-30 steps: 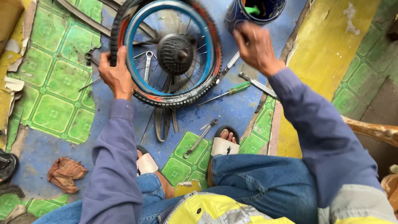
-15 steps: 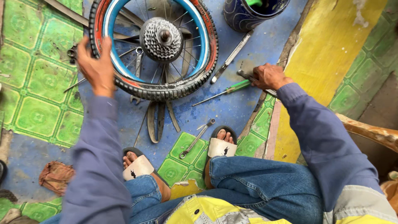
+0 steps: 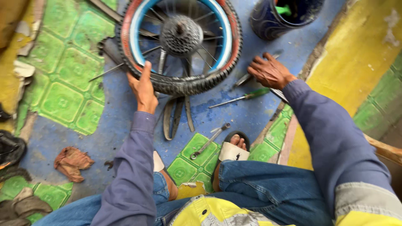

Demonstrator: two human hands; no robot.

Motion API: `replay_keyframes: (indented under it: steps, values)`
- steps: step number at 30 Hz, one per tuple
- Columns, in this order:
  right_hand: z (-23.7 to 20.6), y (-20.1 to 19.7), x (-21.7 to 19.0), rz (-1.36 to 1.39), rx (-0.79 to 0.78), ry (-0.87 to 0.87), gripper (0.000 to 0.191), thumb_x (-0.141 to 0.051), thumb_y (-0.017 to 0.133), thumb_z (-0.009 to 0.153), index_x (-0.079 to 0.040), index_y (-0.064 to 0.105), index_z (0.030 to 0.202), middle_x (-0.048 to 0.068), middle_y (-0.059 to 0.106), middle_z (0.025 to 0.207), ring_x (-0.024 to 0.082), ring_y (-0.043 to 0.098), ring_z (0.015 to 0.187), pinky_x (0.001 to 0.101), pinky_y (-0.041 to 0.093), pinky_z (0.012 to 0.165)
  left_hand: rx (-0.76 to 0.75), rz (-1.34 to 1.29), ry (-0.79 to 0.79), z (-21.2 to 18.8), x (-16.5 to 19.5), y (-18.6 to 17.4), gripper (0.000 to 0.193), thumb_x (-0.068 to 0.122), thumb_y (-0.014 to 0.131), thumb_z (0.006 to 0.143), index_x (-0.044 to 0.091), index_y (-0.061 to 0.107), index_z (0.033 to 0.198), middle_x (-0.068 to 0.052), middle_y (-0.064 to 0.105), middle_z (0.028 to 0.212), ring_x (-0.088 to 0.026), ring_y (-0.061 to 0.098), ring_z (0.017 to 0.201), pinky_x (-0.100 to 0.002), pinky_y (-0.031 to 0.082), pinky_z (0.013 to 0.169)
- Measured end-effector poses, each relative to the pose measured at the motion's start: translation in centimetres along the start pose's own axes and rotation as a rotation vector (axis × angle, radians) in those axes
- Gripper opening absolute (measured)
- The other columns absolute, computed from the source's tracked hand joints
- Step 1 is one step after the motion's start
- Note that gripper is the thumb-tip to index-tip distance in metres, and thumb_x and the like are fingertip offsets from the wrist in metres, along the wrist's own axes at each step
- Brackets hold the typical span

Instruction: The person uses a tire lever to pry the tire bead off the rim of a bicycle wheel. They repeatedly insert the lever, hook it onto a spoke, and rotate the wheel to progressively remove the tire from the rim.

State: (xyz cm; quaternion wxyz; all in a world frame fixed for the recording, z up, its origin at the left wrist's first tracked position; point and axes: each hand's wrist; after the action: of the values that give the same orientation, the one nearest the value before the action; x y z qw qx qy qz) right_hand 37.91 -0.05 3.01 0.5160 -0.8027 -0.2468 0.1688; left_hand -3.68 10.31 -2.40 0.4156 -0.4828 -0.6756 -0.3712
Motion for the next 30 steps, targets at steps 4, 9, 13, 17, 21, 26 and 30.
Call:
replay_keyframes:
  steps: [4,9,13,17,21,26,30]
  values:
    - [-1.1,0.4,-0.9,0.061,0.139,-0.162,0.018,-0.014,0.066,0.085,-0.010,0.054,0.098,0.008,0.057,0.099,0.027,0.059,0.099,0.0437,0.048,0.097,-0.069,-0.012,-0.011,-1.6,-1.8,-1.3,0.072,0.015,0.078,0.092,0.000,0.041,0.152,-0.011,0.055,0.143,-0.021,0.055,0.126,-0.034,0.044,0.110]
    - [-1.8,-0.4,-6.1,0.515,0.313,-0.049,0.023,-0.006,0.058,0.092,-0.003,0.053,0.114,0.015,0.059,0.104,0.033,0.063,0.084,0.0426,0.055,0.069,-0.072,0.131,0.041,-3.9,-3.5,-2.2,0.080,0.020,0.079,0.092,-0.001,0.034,0.155,-0.013,0.051,0.146,-0.025,0.051,0.131,-0.037,0.039,0.113]
    - [1.4,-2.6,-8.4,0.597,0.262,0.048,0.016,-0.008,0.056,0.096,-0.004,0.054,0.112,0.015,0.060,0.100,0.036,0.064,0.075,0.0446,0.054,0.059,0.116,0.860,0.498,-6.6,-2.0,-2.0,0.078,0.027,0.082,0.092,0.000,0.039,0.151,-0.019,0.049,0.151,-0.036,0.046,0.138,-0.047,0.031,0.119]
    - [4.6,-5.2,-9.0,0.623,0.144,0.119,0.015,-0.013,0.060,0.096,-0.005,0.054,0.107,0.016,0.062,0.088,0.040,0.063,0.069,0.0506,0.050,0.056,-0.510,1.076,0.869,-8.3,0.9,-1.8,0.049,0.037,0.087,0.079,0.017,0.059,0.114,0.000,0.061,0.123,-0.026,0.052,0.130,-0.053,0.028,0.118]
    - [6.3,-6.6,-8.9,0.650,0.166,0.112,0.015,-0.014,0.058,0.097,-0.004,0.054,0.107,0.017,0.063,0.083,0.042,0.063,0.063,0.0519,0.049,0.053,-0.837,1.269,0.745,-7.5,1.4,-0.5,0.074,0.052,0.089,0.066,0.003,0.061,0.113,-0.013,0.057,0.110,-0.033,0.050,0.113,-0.056,0.030,0.109]
    - [7.1,-6.8,-9.0,0.639,0.203,0.084,0.014,-0.015,0.060,0.098,-0.003,0.055,0.103,0.017,0.063,0.084,0.042,0.063,0.063,0.0518,0.049,0.053,-0.889,1.395,0.700,-6.8,0.2,0.3,0.062,0.043,0.091,0.065,0.009,0.062,0.108,-0.009,0.058,0.106,-0.030,0.050,0.112,-0.055,0.031,0.104]
    - [7.7,-6.9,-9.3,0.597,0.202,0.094,0.013,-0.016,0.060,0.099,-0.003,0.057,0.102,0.017,0.065,0.086,0.042,0.063,0.063,0.0516,0.049,0.052,-0.747,1.454,0.792,-8.1,-1.0,1.0,0.062,0.031,0.092,0.054,0.010,0.065,0.106,-0.013,0.059,0.109,-0.030,0.050,0.110,-0.051,0.033,0.099]
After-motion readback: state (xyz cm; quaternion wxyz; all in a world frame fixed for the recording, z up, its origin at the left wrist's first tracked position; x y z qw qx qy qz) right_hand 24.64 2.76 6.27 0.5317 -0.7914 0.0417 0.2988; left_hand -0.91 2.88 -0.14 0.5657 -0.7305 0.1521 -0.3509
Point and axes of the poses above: each hand's wrist, its own z-axis towards the middle knuckle, its own y-axis out of the palm, x = y × z
